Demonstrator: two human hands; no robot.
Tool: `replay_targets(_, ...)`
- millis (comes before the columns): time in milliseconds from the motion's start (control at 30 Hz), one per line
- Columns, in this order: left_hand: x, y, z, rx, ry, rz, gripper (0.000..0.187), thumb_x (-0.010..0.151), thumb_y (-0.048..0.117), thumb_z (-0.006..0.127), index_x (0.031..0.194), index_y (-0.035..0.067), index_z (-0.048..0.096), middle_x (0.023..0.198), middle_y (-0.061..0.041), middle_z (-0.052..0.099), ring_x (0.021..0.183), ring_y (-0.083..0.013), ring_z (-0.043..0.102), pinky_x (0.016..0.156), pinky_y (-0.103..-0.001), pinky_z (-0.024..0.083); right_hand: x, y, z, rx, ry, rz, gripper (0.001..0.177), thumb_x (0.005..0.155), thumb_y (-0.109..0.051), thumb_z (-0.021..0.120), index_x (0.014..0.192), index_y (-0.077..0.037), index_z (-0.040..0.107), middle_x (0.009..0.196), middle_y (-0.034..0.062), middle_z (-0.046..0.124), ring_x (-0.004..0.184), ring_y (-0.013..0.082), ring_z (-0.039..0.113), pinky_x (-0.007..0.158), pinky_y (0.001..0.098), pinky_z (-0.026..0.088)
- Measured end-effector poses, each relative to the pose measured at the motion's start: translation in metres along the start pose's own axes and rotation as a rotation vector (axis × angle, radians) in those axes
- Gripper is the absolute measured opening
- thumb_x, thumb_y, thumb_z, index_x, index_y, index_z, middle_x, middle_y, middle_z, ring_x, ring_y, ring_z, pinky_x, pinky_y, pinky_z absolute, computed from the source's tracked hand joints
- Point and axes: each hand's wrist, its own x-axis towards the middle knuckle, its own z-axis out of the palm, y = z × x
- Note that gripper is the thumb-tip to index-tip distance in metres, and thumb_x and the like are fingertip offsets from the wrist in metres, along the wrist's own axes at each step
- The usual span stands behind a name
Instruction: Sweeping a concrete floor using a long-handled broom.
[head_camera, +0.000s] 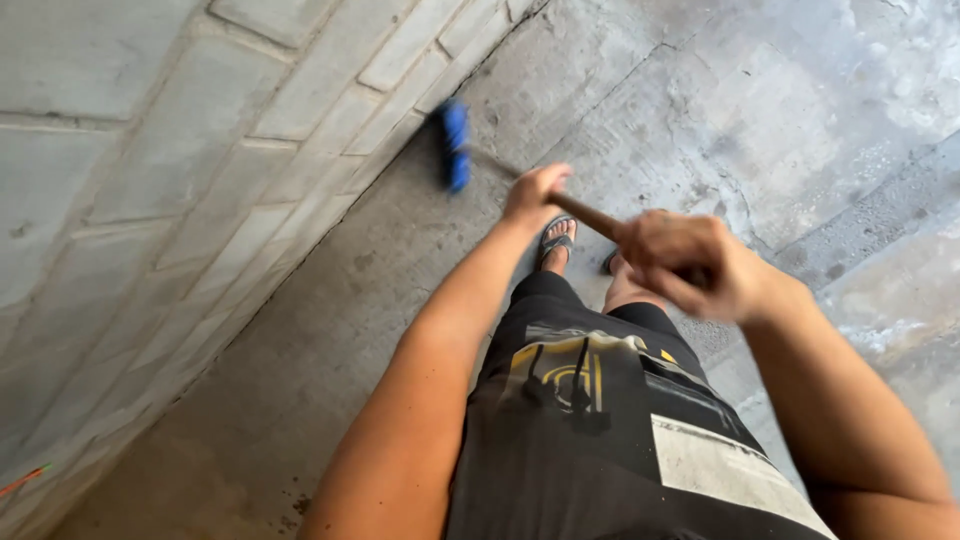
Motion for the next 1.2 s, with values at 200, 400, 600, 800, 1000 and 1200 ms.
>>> replay_targets(200,-0.019,0.08,-0.024,0.043,0.116,0.359,0.024,0.088,0.006,0.049,0.105,0.009,0.066,0.087,-0.011,0.072,0.086,-0.034,0.068,0.072,-0.045,0.055,0.02,-0.076,0.007,-0.135,-0.044,-0.301,0.026,0.088,-0.007,0.052,0.062,-0.005,0.047,0.059,0.0103,0.048,0.05,0.0267,0.056,0.065,0.0381,0.062)
replay_targets(400,-0.054,0.022,-0.017,0.127,0.042,0.336,0.024,0.088,0.008,0.059,0.111,0.005,0.066,0.08,-0.011,0.071,0.072,-0.0309,0.068,0.064,-0.044,0.054,-0.002,-0.046,0.011,0.117,0.076,-0.167,0.029,0.09,-0.009,0.048,0.06,-0.008,0.044,0.054,0.0044,0.044,0.047,0.0206,0.049,0.056,0.0349,0.054)
replay_targets(600,-0.039,-0.08,0.015,0.23,-0.068,-0.006,0.027,0.094,0.017,0.054,0.117,0.025,0.066,0.091,-0.01,0.074,0.095,-0.0306,0.072,0.084,-0.043,0.056,-0.027,0.033,0.015,0.141,0.342,0.113,0.038,0.095,-0.011,0.06,0.058,-0.003,0.053,0.05,0.0062,0.048,0.046,0.017,0.04,0.046,0.0311,0.035)
replay_targets(800,0.058,0.008,0.018,0.001,0.053,0.337,0.025,0.094,0.008,0.052,0.114,0.008,0.067,0.097,-0.021,0.072,0.096,-0.0429,0.067,0.088,-0.05,0.053,-0.018,0.005,-0.019,-0.076,0.398,0.038,0.037,0.094,-0.005,0.059,0.057,-0.004,0.054,0.056,0.0097,0.054,0.05,0.0281,0.055,0.055,0.0375,0.047)
replay_targets(1000,0.066,0.06,-0.004,0.062,0.013,0.494,0.023,0.095,0.016,0.055,0.113,0.022,0.066,0.086,-0.008,0.07,0.09,-0.0292,0.068,0.087,-0.04,0.054,-0.013,-0.015,0.004,-0.238,0.165,-0.233,0.031,0.091,-0.021,0.056,0.06,-0.015,0.059,0.057,0.0016,0.049,0.048,0.0231,0.052,0.048,0.0417,0.043)
replay_targets(1200,0.05,0.078,0.007,0.122,-0.154,0.407,0.028,0.093,0.009,0.055,0.117,0.021,0.065,0.099,-0.011,0.073,0.098,-0.0367,0.067,0.093,-0.046,0.051,-0.046,-0.033,-0.043,-0.044,0.439,-0.198,0.034,0.08,-0.011,0.063,0.047,-0.011,0.055,0.048,0.0024,0.054,0.039,0.0201,0.055,0.041,0.0344,0.046)
